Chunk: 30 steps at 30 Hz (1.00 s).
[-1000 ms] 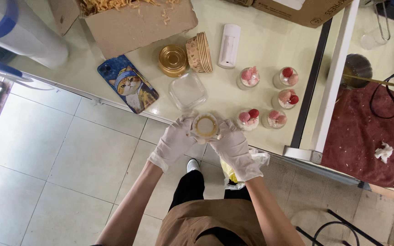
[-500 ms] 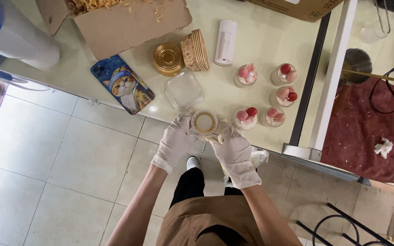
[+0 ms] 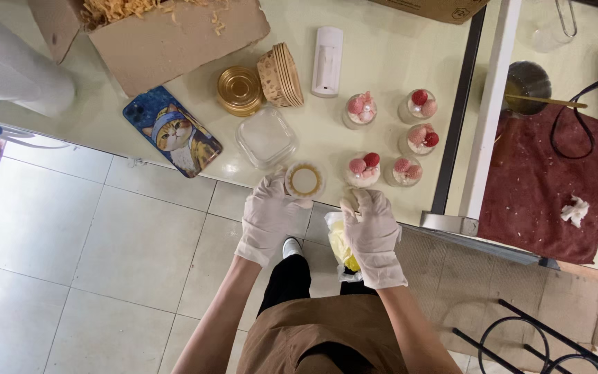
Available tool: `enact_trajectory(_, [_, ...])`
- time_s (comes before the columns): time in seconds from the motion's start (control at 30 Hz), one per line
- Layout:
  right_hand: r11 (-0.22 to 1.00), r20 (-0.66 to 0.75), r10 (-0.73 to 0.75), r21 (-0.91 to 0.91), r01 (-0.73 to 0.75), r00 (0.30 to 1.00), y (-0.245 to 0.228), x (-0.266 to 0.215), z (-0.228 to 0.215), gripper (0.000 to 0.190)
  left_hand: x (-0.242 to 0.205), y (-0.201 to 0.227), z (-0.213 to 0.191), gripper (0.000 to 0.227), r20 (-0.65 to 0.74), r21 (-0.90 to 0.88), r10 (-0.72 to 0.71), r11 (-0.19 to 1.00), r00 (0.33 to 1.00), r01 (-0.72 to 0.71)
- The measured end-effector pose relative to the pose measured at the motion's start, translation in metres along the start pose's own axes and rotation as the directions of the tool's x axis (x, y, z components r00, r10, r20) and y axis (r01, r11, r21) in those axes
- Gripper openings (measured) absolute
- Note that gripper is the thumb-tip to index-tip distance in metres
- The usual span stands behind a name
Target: The person uses a heat gun to melt wax in a small metal pot while stirring it with a wooden stick, then transfers the pot to another table to prepare for decorating candles.
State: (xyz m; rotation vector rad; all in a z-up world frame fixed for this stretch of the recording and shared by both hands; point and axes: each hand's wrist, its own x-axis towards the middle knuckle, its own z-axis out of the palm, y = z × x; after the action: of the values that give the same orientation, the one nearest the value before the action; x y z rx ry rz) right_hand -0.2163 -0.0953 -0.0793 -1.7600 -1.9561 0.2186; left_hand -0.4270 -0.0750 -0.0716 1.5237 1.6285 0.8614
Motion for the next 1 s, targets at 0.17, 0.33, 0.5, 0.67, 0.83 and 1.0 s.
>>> enact_trajectory(0.17, [0.999,0.030,0.030,-0.012,-0.030,0.999,0.004,0.022,0.009,0.042,0.005,-0.005,0.011,0.064,-0.048,0.195,0.104,0.976,0.993,-0.093])
enact_trajectory(0.33, [0.981,0.074,0.172,-0.107,-0.163,0.982,-0.003,0.037,0.012,0.052,0.012,-0.009,0.029,0.058,-0.102,0.234,0.181,0.960,0.978,-0.153])
enact_trajectory(0.5, [0.989,0.100,0.147,0.004,-0.148,0.984,-0.002,0.031,0.007,0.055,0.027,-0.002,0.042,0.047,-0.077,0.251,0.123,0.963,0.989,-0.100])
enact_trajectory(0.67, [0.995,0.039,0.018,0.095,-0.022,0.999,0.009,0.013,0.000,0.041,0.031,-0.003,0.045,0.046,-0.057,0.199,0.130,0.973,0.990,-0.117])
enact_trajectory(0.83, [0.971,0.032,0.046,0.234,-0.052,0.998,0.014,0.002,-0.013,0.045,0.033,-0.016,0.060,0.059,-0.125,0.326,0.210,0.932,0.970,-0.159])
enact_trajectory(1.0, [0.959,0.115,0.104,0.253,-0.130,0.988,0.012,-0.007,-0.037,0.046,0.032,-0.015,0.062,0.075,-0.117,0.389,0.223,0.907,0.968,-0.162])
